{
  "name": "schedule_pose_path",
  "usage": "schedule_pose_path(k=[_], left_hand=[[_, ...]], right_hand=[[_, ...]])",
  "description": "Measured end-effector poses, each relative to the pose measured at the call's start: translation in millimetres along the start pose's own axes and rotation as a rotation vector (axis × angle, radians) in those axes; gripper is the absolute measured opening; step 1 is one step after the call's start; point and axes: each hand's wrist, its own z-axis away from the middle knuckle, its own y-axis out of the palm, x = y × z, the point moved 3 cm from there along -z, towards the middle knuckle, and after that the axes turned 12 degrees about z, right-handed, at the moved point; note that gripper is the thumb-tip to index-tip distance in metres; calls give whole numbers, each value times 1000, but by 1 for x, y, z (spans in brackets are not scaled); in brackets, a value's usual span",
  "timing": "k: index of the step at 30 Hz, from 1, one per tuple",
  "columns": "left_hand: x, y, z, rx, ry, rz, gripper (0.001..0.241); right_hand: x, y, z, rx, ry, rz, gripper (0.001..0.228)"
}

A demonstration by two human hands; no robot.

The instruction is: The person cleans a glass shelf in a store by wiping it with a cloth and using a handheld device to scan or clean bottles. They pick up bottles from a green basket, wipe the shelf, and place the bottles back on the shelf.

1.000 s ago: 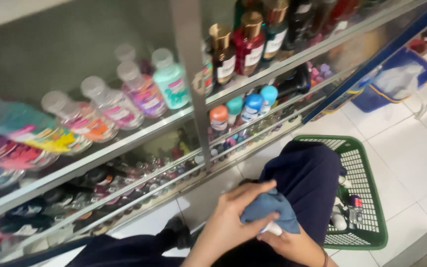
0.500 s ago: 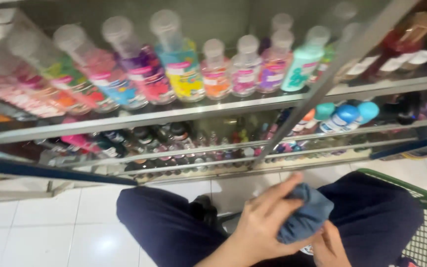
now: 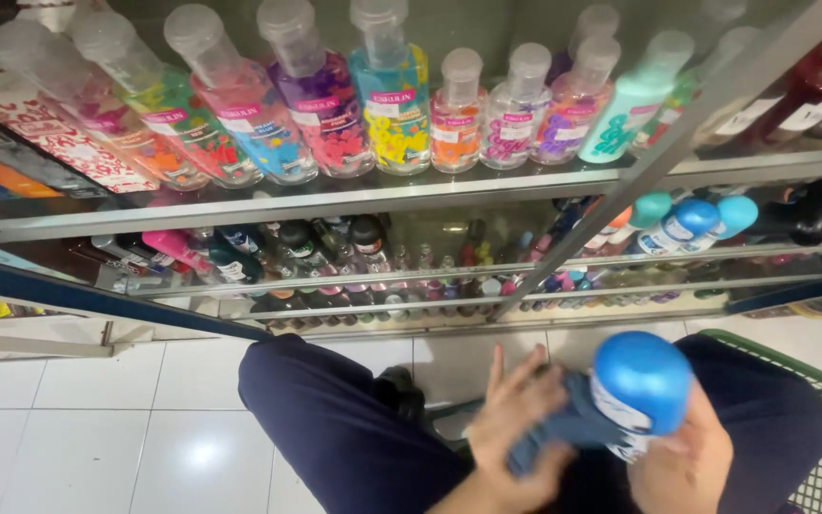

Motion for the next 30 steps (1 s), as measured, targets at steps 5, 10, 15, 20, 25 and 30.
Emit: schedule_pose_path(k=[5, 10, 15, 20, 25, 30], left_hand=[[-1, -35, -69, -303, -642, 305, 47], [2, -29, -76, 131, -524, 434, 54], [6, -42, -95, 0, -750, 286, 42], [-1, -20, -71, 232, -446, 156, 45], [14, 0, -40, 81, 36, -119, 44], [19, 23, -1, 61, 161, -93, 32]], right_hand=[[-13, -3, -1, 355, -146, 319, 54], [-21, -16, -11, 460, -164, 474, 35], [-14, -4, -15, 505, -137, 573, 32], [-40, -3, -4, 476, -165, 524, 22], [-108, -26, 19, 314, -18, 412, 30], [-42, 7, 14, 189, 1, 209, 45]])
